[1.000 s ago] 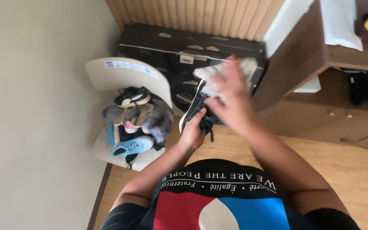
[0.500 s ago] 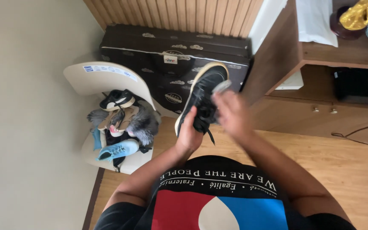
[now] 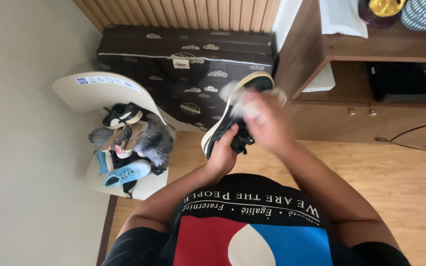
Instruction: Cleaning a black shoe with a white cloth in a hotel room.
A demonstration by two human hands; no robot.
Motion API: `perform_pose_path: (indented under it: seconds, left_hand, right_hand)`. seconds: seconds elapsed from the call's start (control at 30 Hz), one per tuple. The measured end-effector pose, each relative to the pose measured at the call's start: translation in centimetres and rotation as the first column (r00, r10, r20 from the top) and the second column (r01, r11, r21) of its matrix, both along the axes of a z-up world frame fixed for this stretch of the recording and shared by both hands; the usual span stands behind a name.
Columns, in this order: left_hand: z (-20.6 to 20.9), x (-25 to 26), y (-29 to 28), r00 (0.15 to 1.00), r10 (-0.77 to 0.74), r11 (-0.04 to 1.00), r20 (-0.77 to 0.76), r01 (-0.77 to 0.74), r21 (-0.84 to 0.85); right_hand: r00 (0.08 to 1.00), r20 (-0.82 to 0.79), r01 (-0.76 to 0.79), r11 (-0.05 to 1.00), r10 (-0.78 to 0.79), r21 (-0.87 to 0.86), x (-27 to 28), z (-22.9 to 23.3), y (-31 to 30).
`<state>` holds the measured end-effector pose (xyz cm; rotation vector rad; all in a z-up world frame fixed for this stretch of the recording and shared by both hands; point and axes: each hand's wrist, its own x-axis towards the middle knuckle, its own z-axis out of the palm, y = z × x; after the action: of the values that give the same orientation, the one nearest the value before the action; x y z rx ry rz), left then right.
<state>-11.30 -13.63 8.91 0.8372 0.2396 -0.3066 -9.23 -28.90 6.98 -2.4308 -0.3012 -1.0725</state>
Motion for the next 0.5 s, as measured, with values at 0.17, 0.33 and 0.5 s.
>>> perform_pose_path:
  seconds: [0.17,0.33,0.5]
  left_hand:
    - [2.3,-0.6,0.6,0.998,0.059,0.998,0.003,-0.059,-0.018]
    - [3.2,-0.2,1.4,0.998,0.069,0.997,0.011,-0.069,-0.037]
    - [2.1,-0.3,2.5,0.995,0.101,0.994,0.016,-0.100,-0.032]
  right_hand:
    - [0.979,0.079,-0.156,0.943,0.187,-0.293,0.7,-2.6,-1.7]
    - [0.983,0.162,0.120,0.967,-0.085,-0.224,0.6,-3.9,-1.4]
    - [0.994,-0.014,-0.110,0.992,0.110,-0.054,-0.3,-5.6,1.8]
